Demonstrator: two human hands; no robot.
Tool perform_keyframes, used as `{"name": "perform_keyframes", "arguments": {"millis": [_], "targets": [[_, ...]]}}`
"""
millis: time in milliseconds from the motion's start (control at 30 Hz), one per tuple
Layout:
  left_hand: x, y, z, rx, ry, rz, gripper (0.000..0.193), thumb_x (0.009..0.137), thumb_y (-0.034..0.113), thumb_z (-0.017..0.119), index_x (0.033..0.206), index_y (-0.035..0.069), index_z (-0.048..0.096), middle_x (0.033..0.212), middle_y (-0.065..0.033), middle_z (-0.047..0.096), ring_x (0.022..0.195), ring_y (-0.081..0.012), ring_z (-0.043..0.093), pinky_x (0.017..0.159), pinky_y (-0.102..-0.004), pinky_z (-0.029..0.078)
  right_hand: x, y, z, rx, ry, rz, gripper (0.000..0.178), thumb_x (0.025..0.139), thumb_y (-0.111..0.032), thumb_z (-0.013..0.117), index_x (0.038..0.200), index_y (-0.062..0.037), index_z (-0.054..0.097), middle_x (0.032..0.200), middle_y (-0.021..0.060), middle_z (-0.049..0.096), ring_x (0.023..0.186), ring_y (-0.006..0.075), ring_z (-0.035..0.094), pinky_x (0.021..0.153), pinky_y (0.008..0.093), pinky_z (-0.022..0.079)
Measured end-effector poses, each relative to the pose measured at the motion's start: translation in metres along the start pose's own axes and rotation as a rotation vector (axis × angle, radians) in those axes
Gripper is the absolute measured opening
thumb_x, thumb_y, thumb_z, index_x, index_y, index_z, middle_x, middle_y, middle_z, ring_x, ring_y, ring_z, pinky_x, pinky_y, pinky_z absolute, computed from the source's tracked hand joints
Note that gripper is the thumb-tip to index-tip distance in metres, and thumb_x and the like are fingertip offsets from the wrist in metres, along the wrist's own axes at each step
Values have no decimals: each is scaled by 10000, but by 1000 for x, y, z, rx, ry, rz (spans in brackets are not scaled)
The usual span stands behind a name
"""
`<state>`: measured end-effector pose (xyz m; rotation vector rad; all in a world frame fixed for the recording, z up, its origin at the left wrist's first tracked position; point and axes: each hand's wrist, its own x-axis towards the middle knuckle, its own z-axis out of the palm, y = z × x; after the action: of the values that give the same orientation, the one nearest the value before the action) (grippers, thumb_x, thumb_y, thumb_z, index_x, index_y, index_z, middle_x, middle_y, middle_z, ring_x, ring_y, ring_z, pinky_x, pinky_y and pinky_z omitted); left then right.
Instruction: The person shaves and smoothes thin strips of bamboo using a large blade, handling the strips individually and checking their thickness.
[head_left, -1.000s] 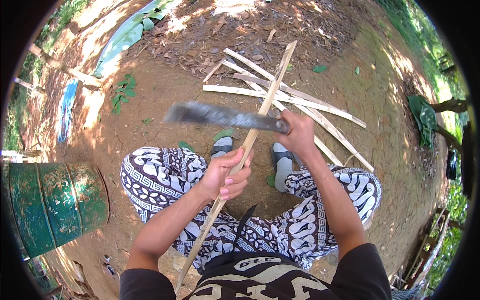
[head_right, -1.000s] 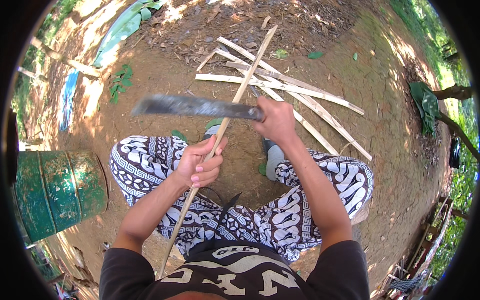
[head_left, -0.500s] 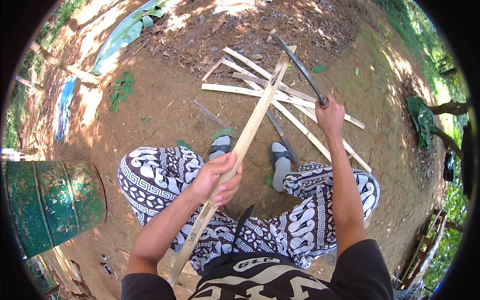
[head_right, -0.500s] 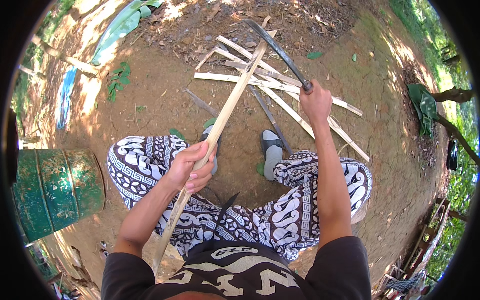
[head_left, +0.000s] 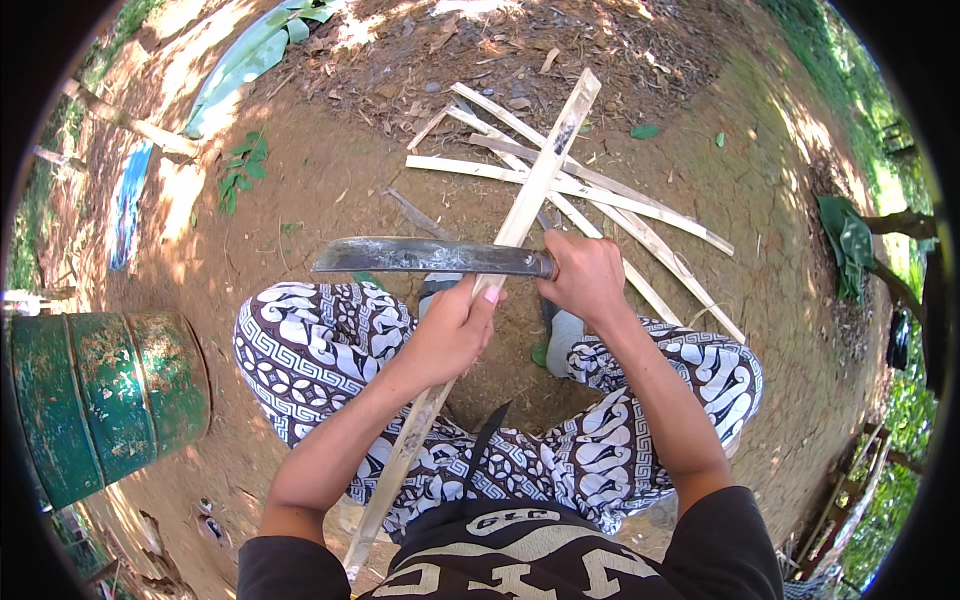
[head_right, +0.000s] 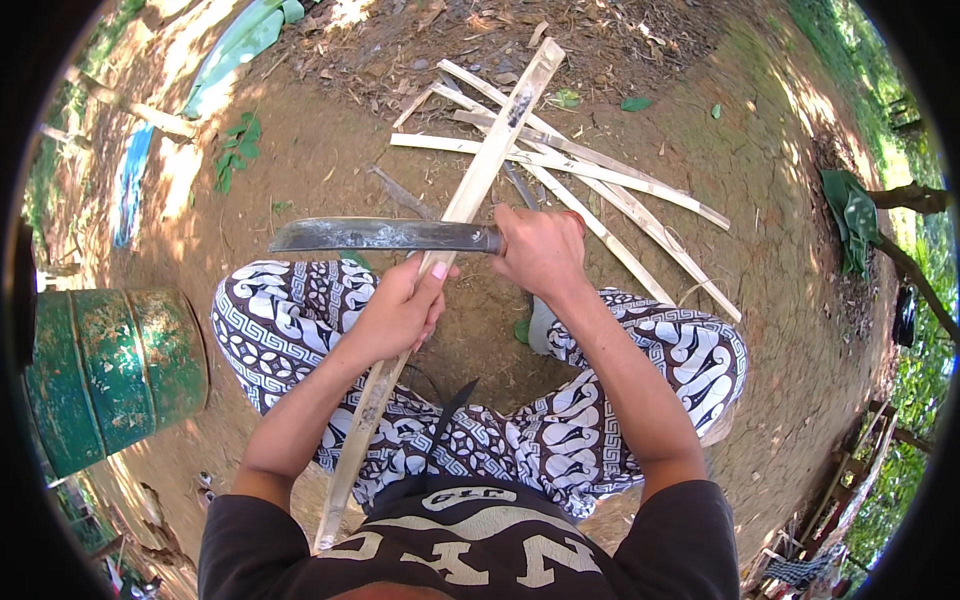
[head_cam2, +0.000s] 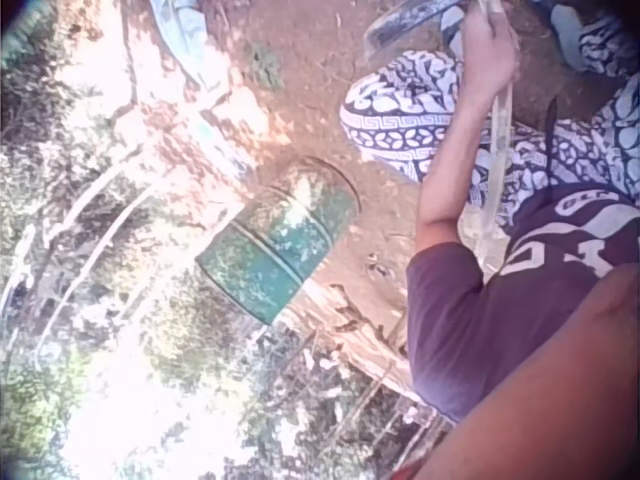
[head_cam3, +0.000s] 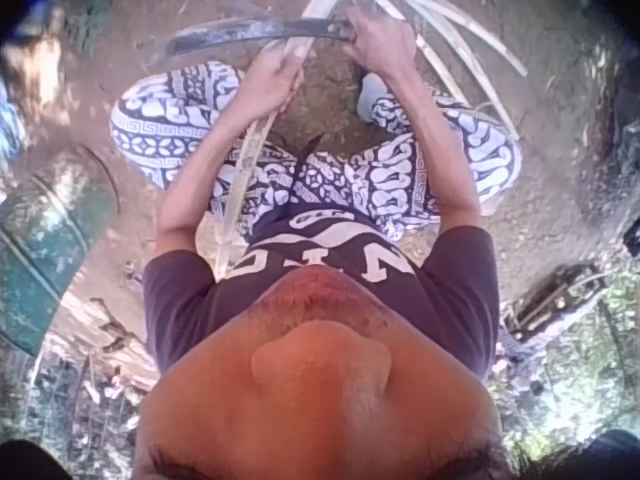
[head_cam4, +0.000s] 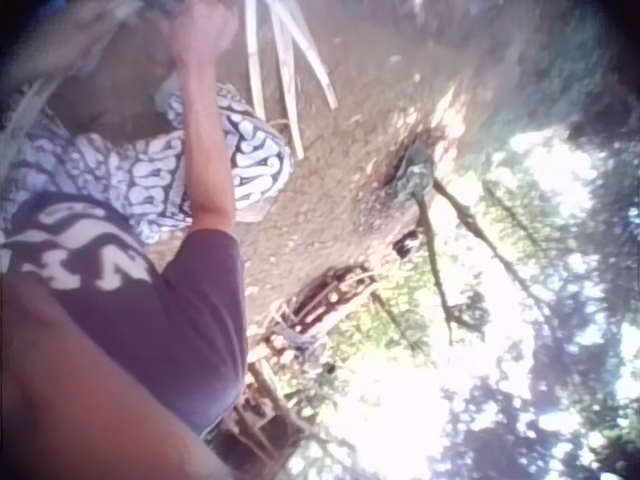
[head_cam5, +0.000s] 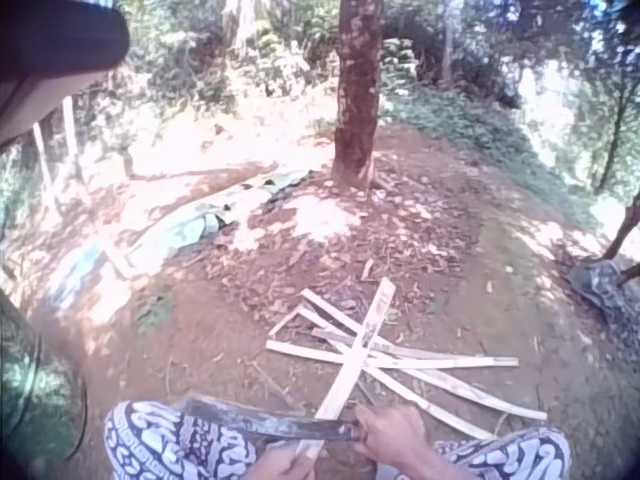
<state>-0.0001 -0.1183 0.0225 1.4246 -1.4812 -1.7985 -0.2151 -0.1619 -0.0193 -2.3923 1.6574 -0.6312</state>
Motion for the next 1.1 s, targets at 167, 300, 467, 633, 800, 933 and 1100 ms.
{"name": "perform_keyframes", "arguments": {"millis": [167, 300, 467, 633, 800, 933, 1100], "targets": [[2, -15, 5, 317, 176, 189, 352, 1095, 256, 385, 1141, -45, 560, 638, -88, 558, 537, -170, 560, 538, -347, 460, 1, 7, 6, -28, 30, -52, 313, 607, -189, 788, 744, -74, 531, 638, 101, 614, 585, 338, 637, 538, 445, 499], [3, -9, 6, 354, 178, 155, 349, 1092, 243, 388, 1190, -56, 539, 650, -117, 577, 578, -223, 588, 585, -379, 476, 3, 21, 15, -47, 125, -116, 323, 604, -192, 796, 743, -83, 525, 632, 89, 610, 581, 320, 645, 535, 436, 504], [3, -9, 7, 396, 164, 121, 334, 1092, 242, 379, 1161, -46, 533, 669, -129, 588, 586, -246, 596, 596, -384, 482, 1, 31, 19, -48, 155, -110, 306, 594, -156, 797, 749, -78, 545, 639, 101, 610, 590, 318, 634, 549, 436, 489], [-1, -10, 1, 384, 161, 79, 300, 1091, 241, 381, 1083, -20, 529, 665, -124, 583, 581, -256, 596, 584, -394, 476, 2, 66, 17, -124, 166, 13, 270, 613, -143, 780, 760, -87, 561, 653, 102, 617, 599, 317, 634, 554, 433, 488], [-3, -23, 4, 400, 152, 97, 314, 1093, 260, 373, 1075, -10, 532, 652, -106, 569, 570, -232, 585, 574, -384, 470, 4, 100, 19, -239, 215, 162, 209, 721, -198, 742, 792, -77, 587, 623, 144, 637, 556, 349, 645, 523, 474, 504], [-8, -28, 5, 388, 147, 106, 322, 1095, 264, 370, 1069, -10, 538, 639, -97, 554, 556, -214, 568, 565, -370, 465, 7, 118, 8, -257, 259, 358, 146, 805, -194, 681, 784, -68, 609, 577, 157, 629, 516, 361, 636, 492, 489, 506], [3, -15, 6, 325, 150, 142, 318, 1094, 250, 372, 1071, -18, 541, 615, -87, 540, 533, -210, 549, 529, -365, 437, -2, 42, 15, 4, 106, 253, 142, 748, -161, 708, 759, -63, 606, 553, 109, 605, 477, 305, 622, 479, 436, 508]]}}
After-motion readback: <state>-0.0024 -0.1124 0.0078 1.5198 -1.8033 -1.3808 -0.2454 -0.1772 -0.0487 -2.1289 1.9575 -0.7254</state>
